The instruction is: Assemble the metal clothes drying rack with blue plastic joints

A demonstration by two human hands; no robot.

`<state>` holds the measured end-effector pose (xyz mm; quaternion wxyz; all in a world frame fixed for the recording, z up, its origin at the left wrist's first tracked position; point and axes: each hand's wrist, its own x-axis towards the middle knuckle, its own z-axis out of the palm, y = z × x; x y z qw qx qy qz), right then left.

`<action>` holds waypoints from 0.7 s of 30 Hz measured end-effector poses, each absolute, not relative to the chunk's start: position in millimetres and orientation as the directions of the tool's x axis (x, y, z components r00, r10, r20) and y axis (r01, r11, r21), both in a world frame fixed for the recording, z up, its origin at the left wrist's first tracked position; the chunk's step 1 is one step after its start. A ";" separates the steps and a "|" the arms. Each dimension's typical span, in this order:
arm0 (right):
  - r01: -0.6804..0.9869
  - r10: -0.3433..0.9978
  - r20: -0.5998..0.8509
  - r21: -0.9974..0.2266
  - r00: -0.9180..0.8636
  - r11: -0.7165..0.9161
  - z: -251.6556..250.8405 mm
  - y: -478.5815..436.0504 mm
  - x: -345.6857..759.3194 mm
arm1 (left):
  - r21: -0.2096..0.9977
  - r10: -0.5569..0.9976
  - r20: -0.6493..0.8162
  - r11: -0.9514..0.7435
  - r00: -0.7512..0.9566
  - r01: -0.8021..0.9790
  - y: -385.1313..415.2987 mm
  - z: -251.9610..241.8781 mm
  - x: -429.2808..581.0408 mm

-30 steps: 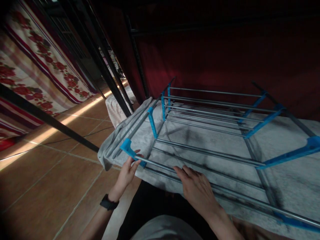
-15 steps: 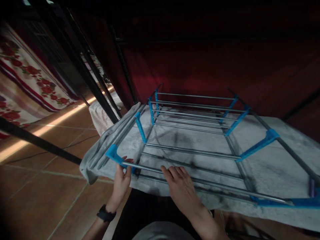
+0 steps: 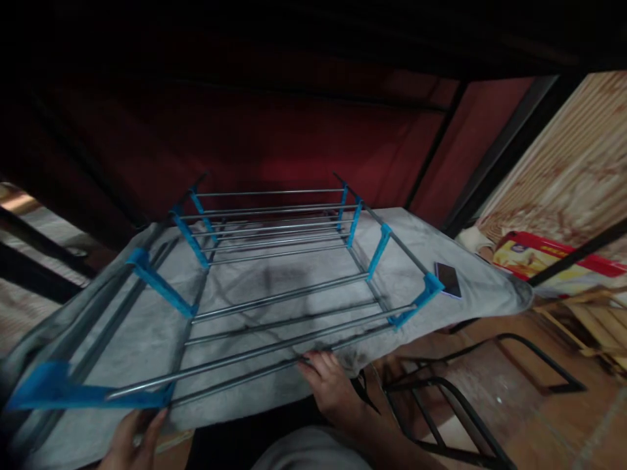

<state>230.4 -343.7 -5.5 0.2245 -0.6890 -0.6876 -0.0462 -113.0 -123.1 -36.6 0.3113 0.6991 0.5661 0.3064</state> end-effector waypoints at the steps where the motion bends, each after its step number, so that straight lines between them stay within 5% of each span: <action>1: 0.969 0.931 0.359 -0.244 0.068 0.024 -12.7 -342.5 235.8 | 0.764 0.981 0.084 -0.176 0.176 0.621 -119.8 -37.1 -112.6; 14: 0.947 0.974 0.192 -0.316 0.117 -0.051 -32.9 -296.2 246.8 | 0.605 0.976 0.155 -0.216 0.152 0.767 -114.6 -18.8 -98.2; 21: 0.951 0.974 0.208 -0.310 0.094 -0.025 -38.9 -291.1 248.2 | 0.657 0.972 0.162 -0.234 0.169 0.717 -102.0 -17.9 -96.5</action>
